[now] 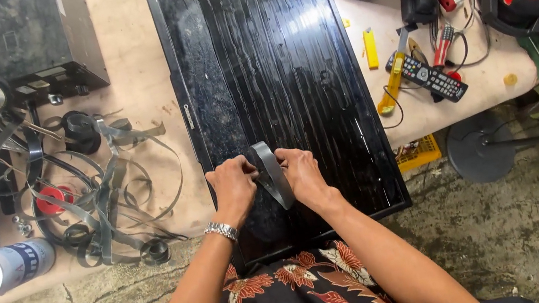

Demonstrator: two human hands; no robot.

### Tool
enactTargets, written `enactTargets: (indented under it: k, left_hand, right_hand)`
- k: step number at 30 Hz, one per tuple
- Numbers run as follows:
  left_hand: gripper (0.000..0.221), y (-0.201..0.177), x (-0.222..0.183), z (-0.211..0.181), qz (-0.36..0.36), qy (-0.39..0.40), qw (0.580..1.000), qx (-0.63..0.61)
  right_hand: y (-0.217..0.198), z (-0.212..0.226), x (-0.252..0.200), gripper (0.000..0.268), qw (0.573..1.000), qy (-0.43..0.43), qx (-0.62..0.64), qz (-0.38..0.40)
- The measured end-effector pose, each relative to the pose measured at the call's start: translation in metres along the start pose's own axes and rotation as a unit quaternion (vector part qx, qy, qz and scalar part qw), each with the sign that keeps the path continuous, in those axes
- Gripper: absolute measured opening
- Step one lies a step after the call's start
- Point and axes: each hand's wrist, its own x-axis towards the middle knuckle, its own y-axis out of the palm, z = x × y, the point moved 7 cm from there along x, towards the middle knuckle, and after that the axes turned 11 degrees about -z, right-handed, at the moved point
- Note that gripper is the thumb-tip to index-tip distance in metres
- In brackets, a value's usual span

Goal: Using a small metal blade to scrape a film or residue off a flat television screen on a repair bench.

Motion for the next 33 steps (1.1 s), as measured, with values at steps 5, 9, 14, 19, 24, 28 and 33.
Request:
enactTargets:
  k: [5,9,14,19,24,28,33]
  left_hand:
    - [0.017,-0.008,-0.047,-0.003,-0.033,0.004,0.998,-0.049]
    - [0.019,-0.025,-0.06,-0.011,-0.043,-0.017,0.997,-0.064]
    - [0.021,0.019,-0.076,0.017,-0.037,0.024,0.997,-0.067]
    - [0.016,-0.001,-0.093,0.015,-0.056,-0.025,0.986,-0.152]
    - [0.017,-0.002,-0.113,0.007,-0.036,0.012,0.996,-0.075]
    - [0.014,-0.02,-0.137,-0.001,-0.05,0.065,0.99,-0.118]
    - [0.015,-0.016,-0.157,0.004,0.029,0.032,0.989,-0.143]
  right_hand:
    - [0.004,-0.023,-0.033,0.013,0.999,0.001,-0.041,-0.004]
    - [-0.001,-0.004,-0.051,0.012,1.0,-0.015,-0.024,-0.009]
    - [0.006,-0.013,-0.062,0.018,1.0,-0.012,-0.023,0.013]
    - [0.008,-0.019,-0.076,0.017,0.999,-0.009,-0.026,0.02]
    - [0.011,-0.033,-0.091,0.015,0.999,-0.002,-0.039,0.027]
    - [0.016,-0.043,-0.104,0.018,0.997,-0.027,-0.061,0.037]
    - [0.014,-0.043,-0.125,0.016,0.995,-0.039,-0.074,0.048]
